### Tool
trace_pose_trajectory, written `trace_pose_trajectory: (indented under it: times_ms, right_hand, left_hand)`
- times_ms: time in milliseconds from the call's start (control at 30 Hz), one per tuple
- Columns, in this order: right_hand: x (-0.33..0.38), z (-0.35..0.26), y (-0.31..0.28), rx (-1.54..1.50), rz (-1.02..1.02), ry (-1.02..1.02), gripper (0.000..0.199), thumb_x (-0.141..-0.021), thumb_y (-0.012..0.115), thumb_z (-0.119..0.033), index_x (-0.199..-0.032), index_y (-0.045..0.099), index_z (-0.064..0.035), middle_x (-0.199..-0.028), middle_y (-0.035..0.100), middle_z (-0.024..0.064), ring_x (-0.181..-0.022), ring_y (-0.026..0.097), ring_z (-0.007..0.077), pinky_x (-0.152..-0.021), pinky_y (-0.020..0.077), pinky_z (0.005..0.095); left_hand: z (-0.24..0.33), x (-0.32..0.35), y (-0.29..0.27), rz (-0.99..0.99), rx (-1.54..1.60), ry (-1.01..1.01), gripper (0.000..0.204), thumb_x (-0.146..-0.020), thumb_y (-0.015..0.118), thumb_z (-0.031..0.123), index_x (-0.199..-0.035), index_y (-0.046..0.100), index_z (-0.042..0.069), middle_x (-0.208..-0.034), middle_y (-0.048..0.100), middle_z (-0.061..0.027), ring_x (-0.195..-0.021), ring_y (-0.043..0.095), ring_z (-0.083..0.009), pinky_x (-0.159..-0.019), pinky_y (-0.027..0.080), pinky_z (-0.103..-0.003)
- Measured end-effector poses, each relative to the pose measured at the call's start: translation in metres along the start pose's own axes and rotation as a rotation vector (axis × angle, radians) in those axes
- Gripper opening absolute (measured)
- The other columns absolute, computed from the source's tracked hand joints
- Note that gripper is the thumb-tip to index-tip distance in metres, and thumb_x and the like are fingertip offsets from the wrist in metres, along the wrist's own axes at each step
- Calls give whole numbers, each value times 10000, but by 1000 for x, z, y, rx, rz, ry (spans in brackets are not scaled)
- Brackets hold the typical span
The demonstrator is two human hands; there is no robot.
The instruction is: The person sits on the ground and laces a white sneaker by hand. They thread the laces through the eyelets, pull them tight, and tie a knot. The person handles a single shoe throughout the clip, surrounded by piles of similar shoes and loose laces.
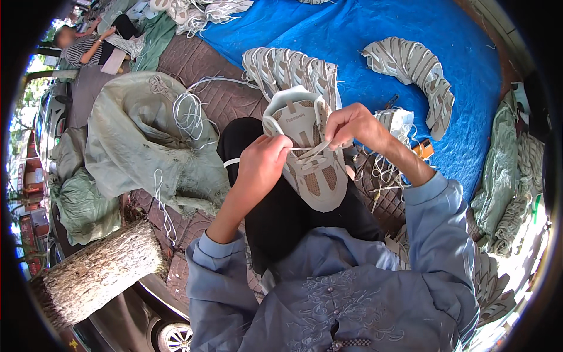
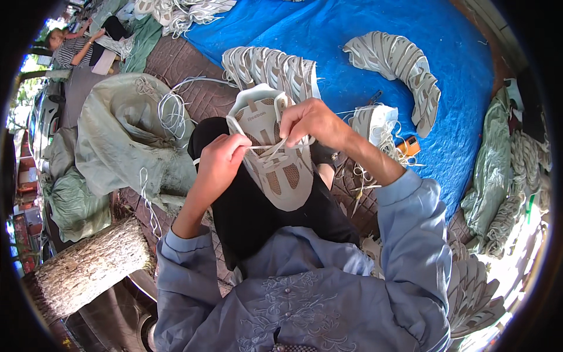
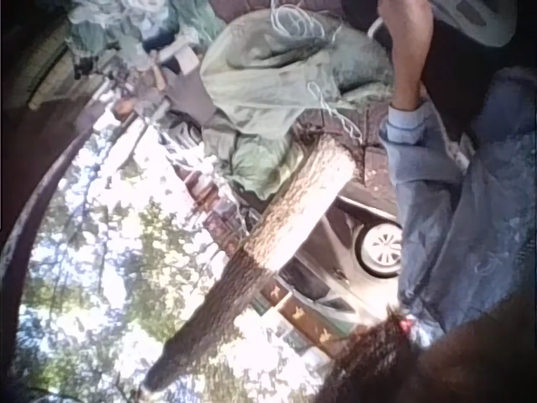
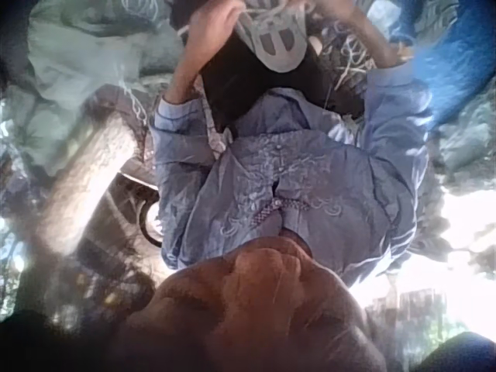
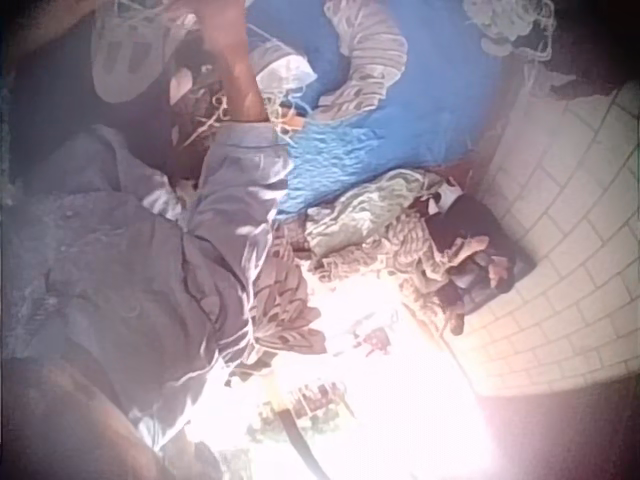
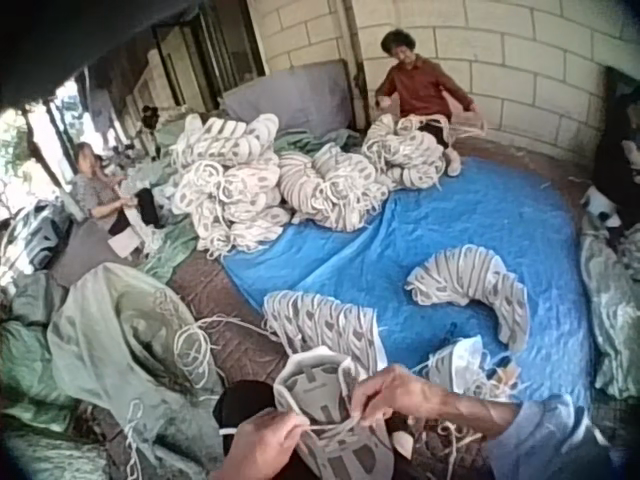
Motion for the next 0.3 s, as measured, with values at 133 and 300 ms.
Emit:
trace_pose_trajectory:
  times_ms: [133,300]
  right_hand:
    - [-5,8,-14,-24,-64,10,157,-544,627,4,-701,639,17,-656,611,72,-609,573,111,-570,429,211]
    - [-2,28,-17,-35,-109,107,207,-547,630,-2,-754,643,15,-656,610,75,-595,575,115,-578,439,218]
  left_hand:
    - [-26,11,-3,-116,387,-324,118,-753,557,29,-870,567,17,-700,597,-98,-609,587,-169,-530,430,-265]
    - [-63,32,-51,-226,374,-456,195,-766,512,20,-943,591,41,-752,625,-67,-724,600,-98,-663,465,-228]
Point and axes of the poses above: each hand's wrist, its own x-axis away from the middle knuckle, its own y-axis out of the palm, z = x × y, the point moved 5 cm from there along -x, towards the middle knuckle
